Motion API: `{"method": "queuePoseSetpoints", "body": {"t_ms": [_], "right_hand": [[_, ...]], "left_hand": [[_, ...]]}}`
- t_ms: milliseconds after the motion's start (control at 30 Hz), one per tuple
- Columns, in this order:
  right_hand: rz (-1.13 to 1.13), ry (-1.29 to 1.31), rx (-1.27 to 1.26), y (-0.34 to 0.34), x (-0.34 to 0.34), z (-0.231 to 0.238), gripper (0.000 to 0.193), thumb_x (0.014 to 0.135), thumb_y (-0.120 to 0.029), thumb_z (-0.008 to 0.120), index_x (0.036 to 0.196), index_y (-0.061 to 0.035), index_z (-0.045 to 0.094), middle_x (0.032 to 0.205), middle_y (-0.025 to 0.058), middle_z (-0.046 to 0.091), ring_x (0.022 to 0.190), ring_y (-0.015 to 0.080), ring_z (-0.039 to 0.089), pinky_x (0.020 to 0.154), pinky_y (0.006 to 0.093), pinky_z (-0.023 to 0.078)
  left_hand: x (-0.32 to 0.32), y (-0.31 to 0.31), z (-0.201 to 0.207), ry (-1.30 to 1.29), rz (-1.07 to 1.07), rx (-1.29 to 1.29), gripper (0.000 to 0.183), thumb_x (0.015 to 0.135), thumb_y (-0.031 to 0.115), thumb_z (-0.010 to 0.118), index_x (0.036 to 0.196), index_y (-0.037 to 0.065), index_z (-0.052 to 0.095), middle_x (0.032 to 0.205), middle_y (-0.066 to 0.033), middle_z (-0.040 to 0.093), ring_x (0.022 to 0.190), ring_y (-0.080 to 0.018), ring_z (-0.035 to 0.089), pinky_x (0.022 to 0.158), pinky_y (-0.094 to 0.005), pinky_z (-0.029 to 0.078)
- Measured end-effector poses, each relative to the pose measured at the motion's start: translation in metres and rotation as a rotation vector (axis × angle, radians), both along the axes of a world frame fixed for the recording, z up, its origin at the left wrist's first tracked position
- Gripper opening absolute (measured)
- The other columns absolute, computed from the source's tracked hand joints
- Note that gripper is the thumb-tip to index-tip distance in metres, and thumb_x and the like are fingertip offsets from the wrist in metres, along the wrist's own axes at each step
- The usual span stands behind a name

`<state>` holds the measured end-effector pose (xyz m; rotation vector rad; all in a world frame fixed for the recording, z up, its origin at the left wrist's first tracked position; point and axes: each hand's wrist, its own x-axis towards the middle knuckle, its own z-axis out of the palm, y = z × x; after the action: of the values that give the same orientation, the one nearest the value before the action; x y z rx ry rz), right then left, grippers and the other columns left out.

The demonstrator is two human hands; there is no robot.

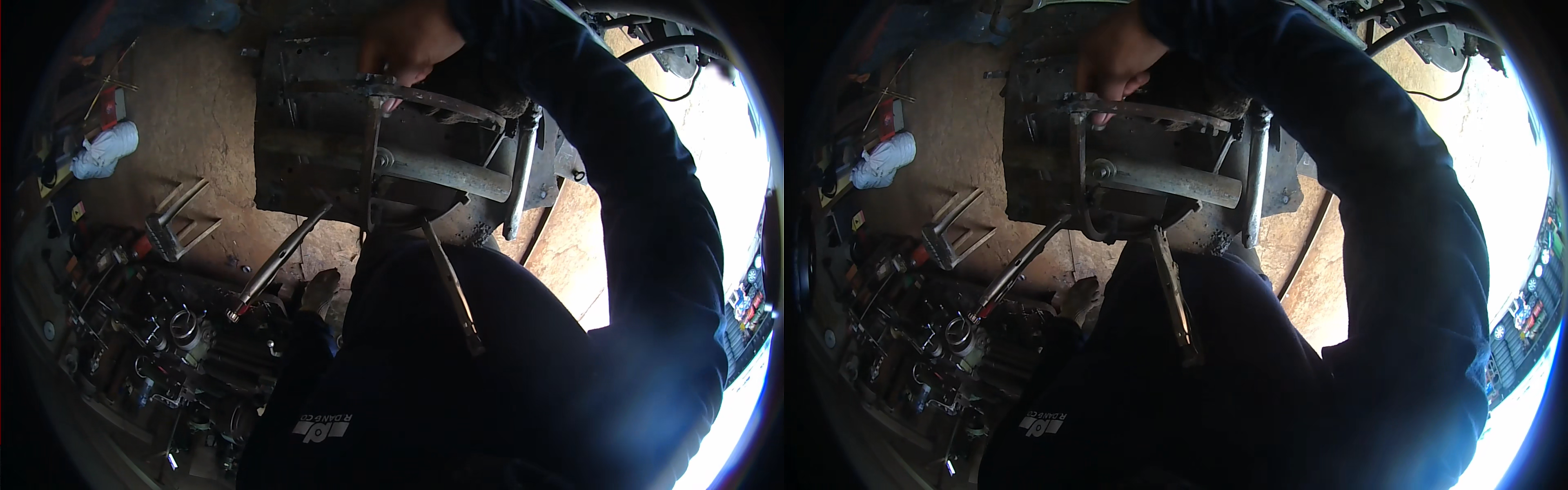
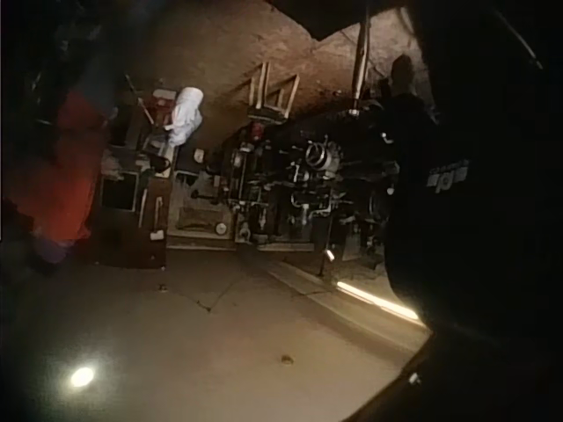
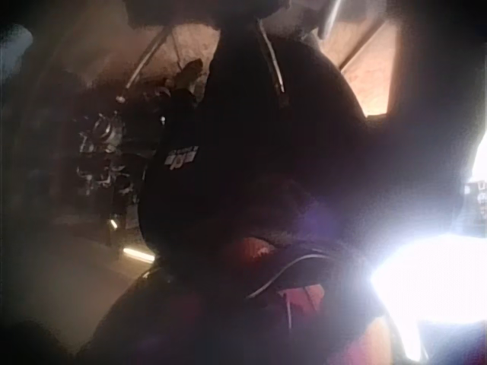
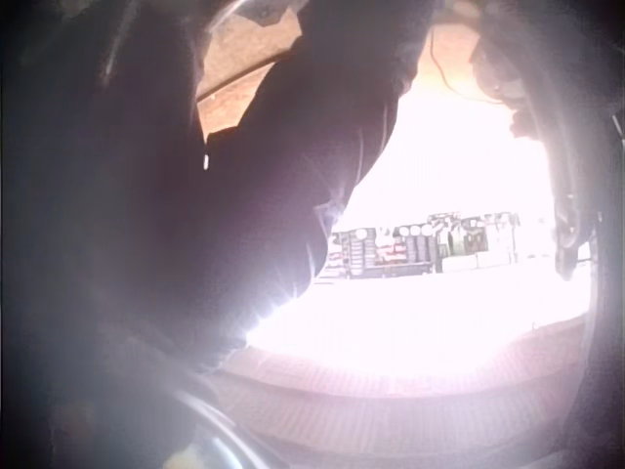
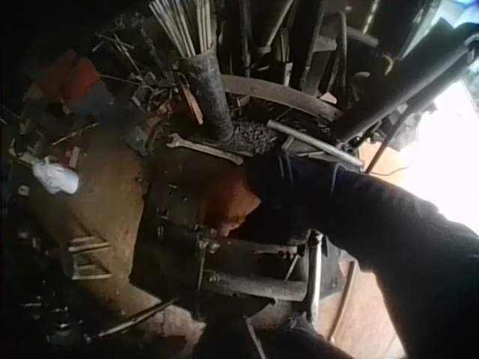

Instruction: The person retrieves a fastener from a basin, aligns a metal bar onto a metal structure clamped on a workbench, and secures it by tightening a bolt with a wrench.

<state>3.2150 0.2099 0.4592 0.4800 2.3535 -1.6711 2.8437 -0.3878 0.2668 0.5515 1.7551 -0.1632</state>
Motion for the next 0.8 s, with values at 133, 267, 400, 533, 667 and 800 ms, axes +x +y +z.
{"method": "queuePoseSetpoints", "body": {"t_ms": [133, 267, 400, 533, 667, 800], "right_hand": [[0.045, 0.029, -0.235, -0.016, -0.012, -0.013, 0.030, 0.097, -0.034, 0.069, 0.110, -0.0079, 0.075, 0.111, 0.0119, 0.073, 0.097, 0.0264, 0.071, 0.081, 0.0418, 0.057], [0.069, 0.061, -0.329, -0.025, -0.018, -0.019, 0.030, 0.096, -0.034, 0.070, 0.111, -0.0079, 0.074, 0.110, 0.0112, 0.073, 0.097, 0.0253, 0.071, 0.081, 0.0406, 0.057], [0.084, 0.073, -0.349, -0.032, -0.026, -0.018, 0.031, 0.095, -0.034, 0.071, 0.112, -0.0079, 0.074, 0.110, 0.0105, 0.073, 0.096, 0.0242, 0.071, 0.080, 0.0395, 0.057], [0.021, 0.066, -0.330, -0.030, -0.010, -0.024, 0.032, 0.095, -0.033, 0.073, 0.114, -0.0080, 0.073, 0.109, 0.0098, 0.073, 0.095, 0.0230, 0.071, 0.079, 0.0383, 0.057], [-0.033, 0.046, -0.297, -0.024, -0.004, -0.021, 0.032, 0.094, -0.033, 0.074, 0.115, -0.0080, 0.072, 0.109, 0.0091, 0.073, 0.095, 0.0219, 0.071, 0.079, 0.0371, 0.057], [-0.025, 0.012, -0.319, -0.026, 0.002, -0.015, 0.034, 0.093, -0.032, 0.075, 0.116, -0.0080, 0.072, 0.108, 0.0085, 0.073, 0.094, 0.0208, 0.071, 0.078, 0.0360, 0.057]], "left_hand": [[0.018, 0.028, 0.013, -0.004, 0.080, 0.030, 0.044, 0.102, 0.037, 0.056, 0.134, 0.009, 0.065, 0.139, -0.0175, 0.063, 0.128, -0.0351, 0.060, 0.107, -0.0422, 0.047], [0.013, 0.025, 0.015, -0.004, 0.089, 0.025, 0.045, 0.102, 0.038, 0.057, 0.135, 0.009, 0.065, 0.139, -0.0173, 0.063, 0.128, -0.0347, 0.060, 0.107, -0.0419, 0.047], [0.000, -0.002, 0.004, -0.002, 0.000, 0.022, 0.045, 0.101, 0.038, 0.057, 0.136, 0.009, 0.064, 0.139, -0.0172, 0.063, 0.128, -0.0343, 0.060, 0.107, -0.0416, 0.047], [0.005, 0.004, -0.001, 0.012, 0.056, -0.020, 0.047, 0.101, 0.039, 0.058, 0.137, 0.010, 0.064, 0.139, -0.0171, 0.064, 0.128, -0.0338, 0.061, 0.107, -0.0413, 0.047], [0.002, -0.001, -0.002, 0.002, -0.024, 0.060, 0.052, 0.099, 0.045, 0.060, 0.136, 0.010, 0.065, 0.137, -0.0171, 0.066, 0.129, -0.0334, 0.061, 0.107, -0.0415, 0.047], [0.010, 0.010, 0.005, 0.072, 0.093, -0.070, 0.052, 0.099, 0.045, 0.059, 0.136, 0.010, 0.065, 0.138, -0.0180, 0.064, 0.131, -0.0342, 0.059, 0.109, -0.0426, 0.046]]}}
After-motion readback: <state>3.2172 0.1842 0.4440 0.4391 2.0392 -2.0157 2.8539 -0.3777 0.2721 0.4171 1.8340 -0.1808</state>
